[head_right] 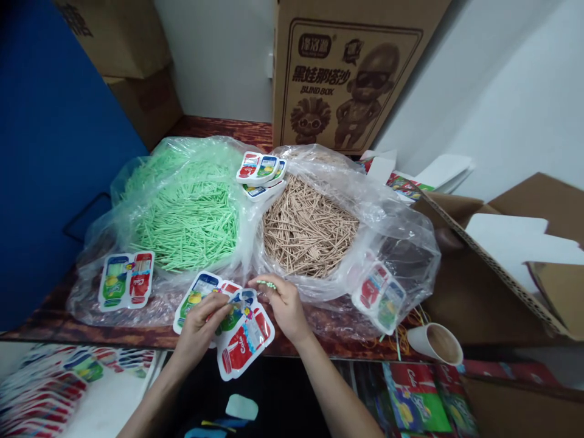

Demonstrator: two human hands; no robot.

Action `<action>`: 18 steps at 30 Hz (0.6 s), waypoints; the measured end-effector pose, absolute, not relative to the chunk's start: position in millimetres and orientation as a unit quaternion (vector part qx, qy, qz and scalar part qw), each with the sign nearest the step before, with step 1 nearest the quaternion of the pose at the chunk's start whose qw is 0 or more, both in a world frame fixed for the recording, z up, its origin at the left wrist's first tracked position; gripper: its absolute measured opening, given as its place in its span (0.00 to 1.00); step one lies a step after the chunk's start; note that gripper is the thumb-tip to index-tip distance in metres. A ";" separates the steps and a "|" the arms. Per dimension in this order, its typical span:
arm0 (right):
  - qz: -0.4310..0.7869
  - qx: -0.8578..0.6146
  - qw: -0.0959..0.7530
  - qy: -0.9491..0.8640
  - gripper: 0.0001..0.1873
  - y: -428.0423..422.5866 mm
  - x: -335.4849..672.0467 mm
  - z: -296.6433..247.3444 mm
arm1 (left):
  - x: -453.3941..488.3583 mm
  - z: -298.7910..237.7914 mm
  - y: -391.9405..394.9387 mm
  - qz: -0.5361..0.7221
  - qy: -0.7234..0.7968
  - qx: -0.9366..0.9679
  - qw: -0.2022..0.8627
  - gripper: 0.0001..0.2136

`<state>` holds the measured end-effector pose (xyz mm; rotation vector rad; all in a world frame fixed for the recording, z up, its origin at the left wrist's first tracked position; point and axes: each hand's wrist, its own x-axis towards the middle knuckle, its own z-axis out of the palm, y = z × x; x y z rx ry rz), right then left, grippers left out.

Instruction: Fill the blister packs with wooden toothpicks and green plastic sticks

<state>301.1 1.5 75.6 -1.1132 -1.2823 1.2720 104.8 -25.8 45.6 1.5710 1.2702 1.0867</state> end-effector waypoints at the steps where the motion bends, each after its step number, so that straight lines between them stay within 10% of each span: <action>1: 0.555 -0.444 0.509 -0.486 0.08 5.6 299.8 79.0 | 106.6 46.0 -25.1 0.430 0.503 0.624 0.417 0.08; 18: 0.795 -0.303 0.509 -0.132 0.09 22.6 291.1 75.7 | 120.5 36.6 -25.7 0.447 0.504 0.494 0.550 0.09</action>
